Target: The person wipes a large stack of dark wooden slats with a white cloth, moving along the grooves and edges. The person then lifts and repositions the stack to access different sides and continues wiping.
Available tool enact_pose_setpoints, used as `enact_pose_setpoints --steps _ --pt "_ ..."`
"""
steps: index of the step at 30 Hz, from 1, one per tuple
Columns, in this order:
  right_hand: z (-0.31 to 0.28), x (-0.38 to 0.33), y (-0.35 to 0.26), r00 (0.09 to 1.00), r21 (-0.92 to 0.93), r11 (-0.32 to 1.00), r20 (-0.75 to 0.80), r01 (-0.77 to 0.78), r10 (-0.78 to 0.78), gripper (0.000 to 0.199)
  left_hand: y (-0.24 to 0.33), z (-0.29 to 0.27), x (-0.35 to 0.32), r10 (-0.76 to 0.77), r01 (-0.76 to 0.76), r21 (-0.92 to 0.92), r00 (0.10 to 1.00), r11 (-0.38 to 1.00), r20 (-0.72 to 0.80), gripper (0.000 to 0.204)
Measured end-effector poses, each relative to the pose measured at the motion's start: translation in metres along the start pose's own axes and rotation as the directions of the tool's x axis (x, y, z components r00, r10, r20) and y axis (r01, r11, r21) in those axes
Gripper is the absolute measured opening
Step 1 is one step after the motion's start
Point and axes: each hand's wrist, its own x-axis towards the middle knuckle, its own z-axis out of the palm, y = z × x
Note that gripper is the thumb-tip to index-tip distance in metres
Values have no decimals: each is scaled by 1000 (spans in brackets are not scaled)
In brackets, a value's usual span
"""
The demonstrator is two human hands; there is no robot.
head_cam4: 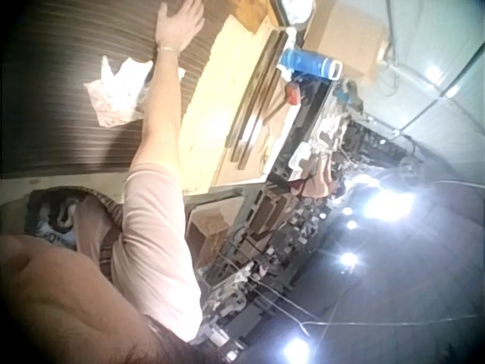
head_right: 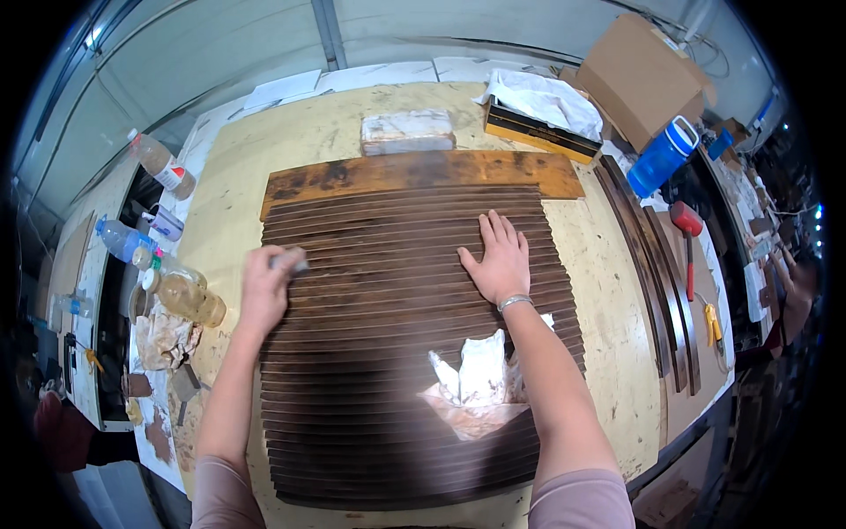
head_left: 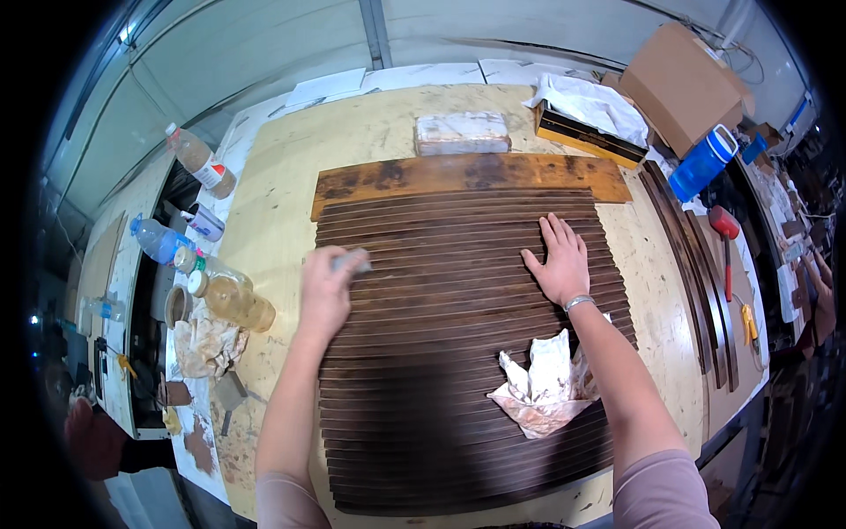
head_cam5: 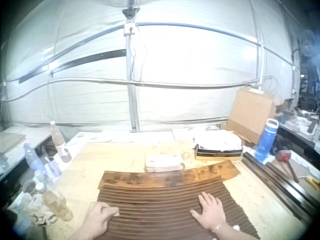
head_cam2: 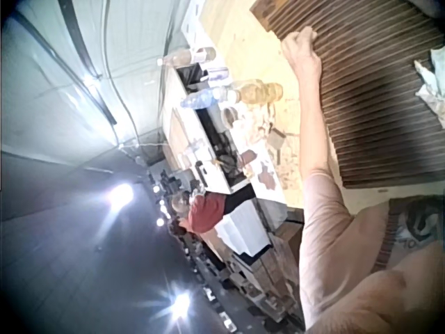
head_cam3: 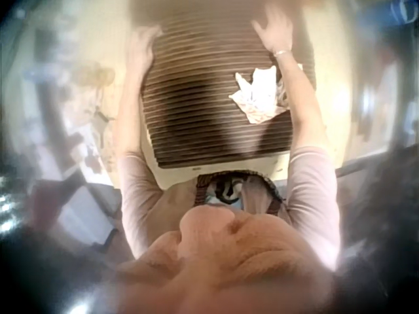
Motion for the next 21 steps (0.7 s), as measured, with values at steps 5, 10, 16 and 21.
enact_pose_setpoints --steps 5,10,16,21 --pt "-5 0 -4 1000 9 1000 9 -2 2 76 -52 -17 -39 -237 219 203 969 954 67 44" --pt "-2 1 -3 1000 12 1000 -5 11 -11 78 -35 -30 -51 -260 257 108 965 960 13 44" --pt "-3 0 0 1000 31 1000 0 3 -3 77 -27 -36 -46 -288 265 241 956 934 64 40" --pt "-3 0 -4 1000 23 1000 6 7 -7 76 -7 -14 -46 -152 152 11 988 988 -11 41"
